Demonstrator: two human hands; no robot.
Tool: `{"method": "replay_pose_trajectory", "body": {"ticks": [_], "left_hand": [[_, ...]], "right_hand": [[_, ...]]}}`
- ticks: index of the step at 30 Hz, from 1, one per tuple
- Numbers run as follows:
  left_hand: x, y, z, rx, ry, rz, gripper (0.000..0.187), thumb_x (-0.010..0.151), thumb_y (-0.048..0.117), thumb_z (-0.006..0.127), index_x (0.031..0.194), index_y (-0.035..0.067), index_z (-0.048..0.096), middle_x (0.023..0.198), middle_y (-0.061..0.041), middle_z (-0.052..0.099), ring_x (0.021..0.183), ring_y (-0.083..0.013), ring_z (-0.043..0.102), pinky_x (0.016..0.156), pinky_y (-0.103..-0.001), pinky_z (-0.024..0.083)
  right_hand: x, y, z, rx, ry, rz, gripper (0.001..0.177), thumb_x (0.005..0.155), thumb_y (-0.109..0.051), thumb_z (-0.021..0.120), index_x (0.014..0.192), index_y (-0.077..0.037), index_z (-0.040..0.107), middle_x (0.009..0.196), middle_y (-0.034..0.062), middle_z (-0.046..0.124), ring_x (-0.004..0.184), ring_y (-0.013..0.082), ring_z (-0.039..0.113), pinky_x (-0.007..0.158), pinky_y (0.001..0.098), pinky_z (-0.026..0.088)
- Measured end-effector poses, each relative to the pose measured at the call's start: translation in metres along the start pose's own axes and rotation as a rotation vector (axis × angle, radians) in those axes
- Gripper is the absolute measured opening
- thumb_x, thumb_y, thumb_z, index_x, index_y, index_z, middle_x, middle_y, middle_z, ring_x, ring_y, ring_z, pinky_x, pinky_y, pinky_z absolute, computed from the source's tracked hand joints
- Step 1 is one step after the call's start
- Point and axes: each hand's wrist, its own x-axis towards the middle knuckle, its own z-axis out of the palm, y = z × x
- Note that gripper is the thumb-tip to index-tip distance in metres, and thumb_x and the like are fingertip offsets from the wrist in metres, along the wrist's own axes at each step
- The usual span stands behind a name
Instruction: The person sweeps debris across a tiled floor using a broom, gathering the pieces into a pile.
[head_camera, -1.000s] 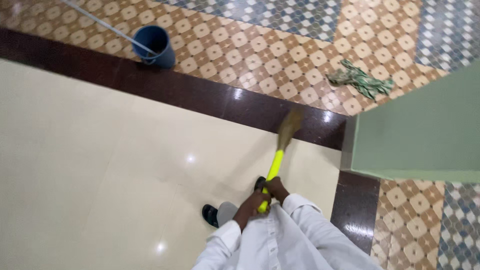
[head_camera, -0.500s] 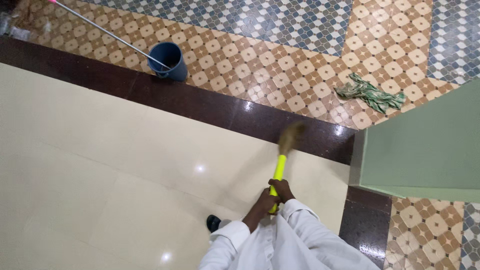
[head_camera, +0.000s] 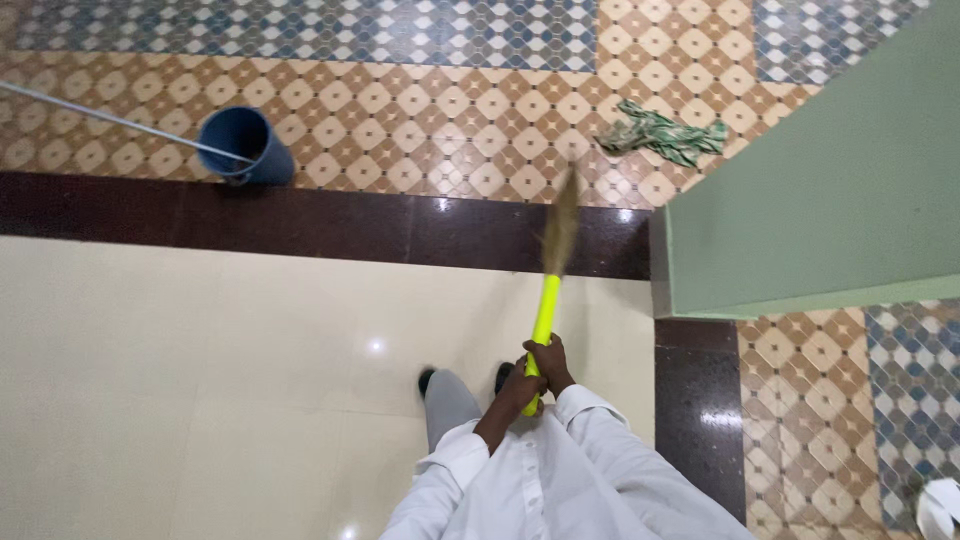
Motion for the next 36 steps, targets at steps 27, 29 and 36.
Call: {"method": "replay_pose_trajectory", "body": {"ticks": [27, 29, 36], "left_hand": [[0.054, 0.112, -0.048, -0.162, 0.042, -0.129, 0.056, 0.075, -0.003, 0.062, 0.129, -0.006, 0.044, 0.092, -0.02, 0.062, 0.071, -0.0317, 0.067, 0.056, -0.041, 0.058], [0.056, 0.123, -0.039, -0.074, -0.046, -0.156, 0.055, 0.073, -0.003, 0.061, 0.125, -0.014, 0.048, 0.08, -0.024, 0.06, 0.059, -0.0342, 0.064, 0.049, -0.044, 0.054], [0.08, 0.141, -0.018, 0.537, 0.081, -0.083, 0.049, 0.083, 0.025, 0.064, 0.122, -0.001, 0.056, 0.089, -0.017, 0.071, 0.065, -0.0277, 0.071, 0.059, -0.038, 0.056]], "right_hand": [[0.081, -0.088, 0.076, -0.183, -0.267, -0.053, 0.052, 0.07, -0.008, 0.078, 0.115, 0.001, 0.055, 0.089, 0.0129, 0.067, 0.077, 0.0242, 0.07, 0.071, 0.0391, 0.058], [0.079, -0.088, 0.057, -0.097, -0.223, -0.006, 0.029, 0.071, -0.007, 0.072, 0.096, 0.003, 0.062, 0.08, 0.0148, 0.068, 0.068, 0.0254, 0.07, 0.063, 0.0404, 0.059], [0.085, -0.087, 0.023, 0.406, 0.123, 0.069, 0.02, 0.071, -0.004, 0.071, 0.087, -0.001, 0.06, 0.069, 0.0118, 0.064, 0.057, 0.025, 0.062, 0.053, 0.0406, 0.053]]}}
